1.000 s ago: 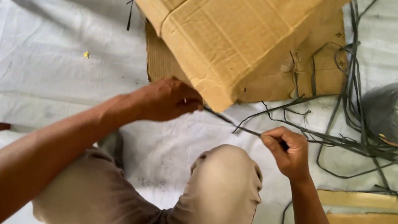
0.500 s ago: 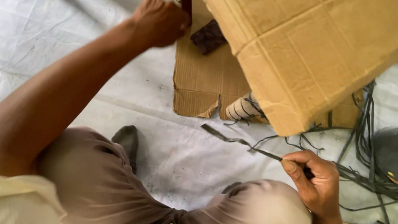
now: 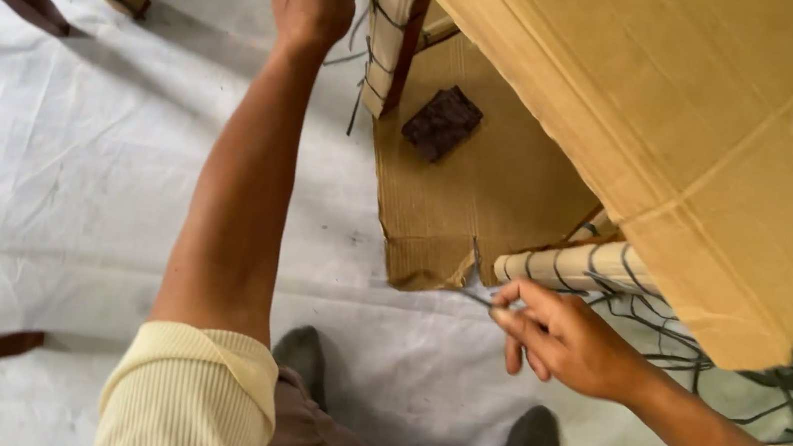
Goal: The person wraps and secures cardboard protection on a wooden chair using plastic ties.
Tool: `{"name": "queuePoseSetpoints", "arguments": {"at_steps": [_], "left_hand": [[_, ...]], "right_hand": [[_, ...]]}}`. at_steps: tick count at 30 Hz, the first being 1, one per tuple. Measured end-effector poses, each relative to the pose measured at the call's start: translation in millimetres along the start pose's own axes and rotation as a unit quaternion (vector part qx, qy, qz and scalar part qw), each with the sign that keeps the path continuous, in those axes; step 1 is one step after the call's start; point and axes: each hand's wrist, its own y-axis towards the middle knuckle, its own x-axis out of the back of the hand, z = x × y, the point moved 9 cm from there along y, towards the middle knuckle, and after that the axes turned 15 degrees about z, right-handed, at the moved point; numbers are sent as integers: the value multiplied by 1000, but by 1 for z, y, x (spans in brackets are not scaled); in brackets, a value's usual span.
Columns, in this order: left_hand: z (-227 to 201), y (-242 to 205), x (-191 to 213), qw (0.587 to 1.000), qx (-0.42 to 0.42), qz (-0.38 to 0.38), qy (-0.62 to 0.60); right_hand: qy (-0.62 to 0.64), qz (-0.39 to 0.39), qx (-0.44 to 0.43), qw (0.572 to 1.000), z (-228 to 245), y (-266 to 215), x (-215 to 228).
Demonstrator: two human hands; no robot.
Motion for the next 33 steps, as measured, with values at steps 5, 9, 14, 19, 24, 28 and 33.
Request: {"name": "queuePoseSetpoints", "arguments": {"at_steps": [5,9,14,19,24,28,33], "left_hand": [[39,29,-21,965,2,2,-263],[43,54,-50,886,-54,50,-457],[26,74,-73,797,-102,94,-587],[18,92,-127,784,-55,183,-591],[2,88,-115,752,-58,241,-610],[3,90,-116,762,-42,252,-595],[-15,88,-87,696,-132,223,-670]], "right_hand": [[205,-113,55,971,9,112,29],[178,-282,184,925,36,178,93],[197,-374,274,864,74,224,159],[222,-400,306,835,124,231,190],[260,-377,263,849,123,249,209],[268,-345,239,867,108,270,225],[255,-350,226,873,114,262,219]]}}
